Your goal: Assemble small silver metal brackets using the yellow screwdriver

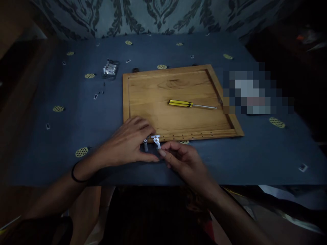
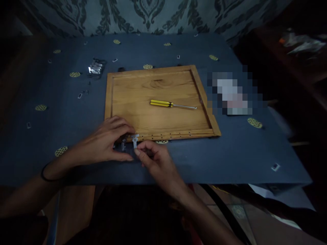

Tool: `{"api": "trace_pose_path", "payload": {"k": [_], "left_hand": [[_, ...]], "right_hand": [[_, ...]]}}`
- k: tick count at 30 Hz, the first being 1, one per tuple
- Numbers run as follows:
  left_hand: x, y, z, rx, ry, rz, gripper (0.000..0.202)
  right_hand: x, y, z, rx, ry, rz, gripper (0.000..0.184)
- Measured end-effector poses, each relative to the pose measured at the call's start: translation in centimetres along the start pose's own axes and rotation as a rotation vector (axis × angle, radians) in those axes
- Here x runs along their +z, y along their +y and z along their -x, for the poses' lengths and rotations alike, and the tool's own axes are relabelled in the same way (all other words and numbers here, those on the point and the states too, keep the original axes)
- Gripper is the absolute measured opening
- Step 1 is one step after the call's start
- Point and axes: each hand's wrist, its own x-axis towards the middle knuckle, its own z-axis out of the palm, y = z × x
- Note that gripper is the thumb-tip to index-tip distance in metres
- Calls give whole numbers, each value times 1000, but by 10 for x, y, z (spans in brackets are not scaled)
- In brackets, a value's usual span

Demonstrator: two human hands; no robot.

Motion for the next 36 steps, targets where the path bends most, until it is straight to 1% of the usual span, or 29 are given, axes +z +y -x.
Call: {"api": "trace_pose_path", "payload": {"k": [4, 9, 15, 20, 22, 25, 26, 28, 30, 32, 34, 36], "left_hand": [[4, 3, 1, -9, 33, -41, 44], [6, 5, 1, -18, 50, -49, 39], [7, 4, 2, -25, 52, -39, 35], [7, 5, 2, -30, 46, -39, 32], [7, 5, 1, -34, 47, -46, 30], [7, 6, 1, -37, 47, -59, 28], [8, 6, 1, -37, 49, -62, 28], [8, 6, 1, -37, 55, -63, 29], [9, 7, 1, -35, 66, -62, 29], [9, 7, 1, -33, 70, -65, 28], [10, 7, 1, -33, 70, -68, 29], [10, 7, 1, -38, 68, -73, 30]], "right_hand": [[1, 0, 0, -17, -21, 27, 31], [1, 2, 0, -49, -11, 5, 26], [1, 1, -1, -38, 0, 15, 31], [3, -1, -2, -57, 20, 3, 33], [3, 0, -1, -57, 23, 14, 32], [3, 4, 2, -57, 35, 50, 25], [3, 6, 3, -80, 56, 76, 23], [2, 9, 5, -183, 127, 193, 18], [0, 11, 6, -349, 204, 391, 15], [-3, 13, 5, -525, 261, 613, 17], [-6, 14, 2, -670, 288, 796, 18], [-10, 15, -1, -765, 279, 916, 20]]}}
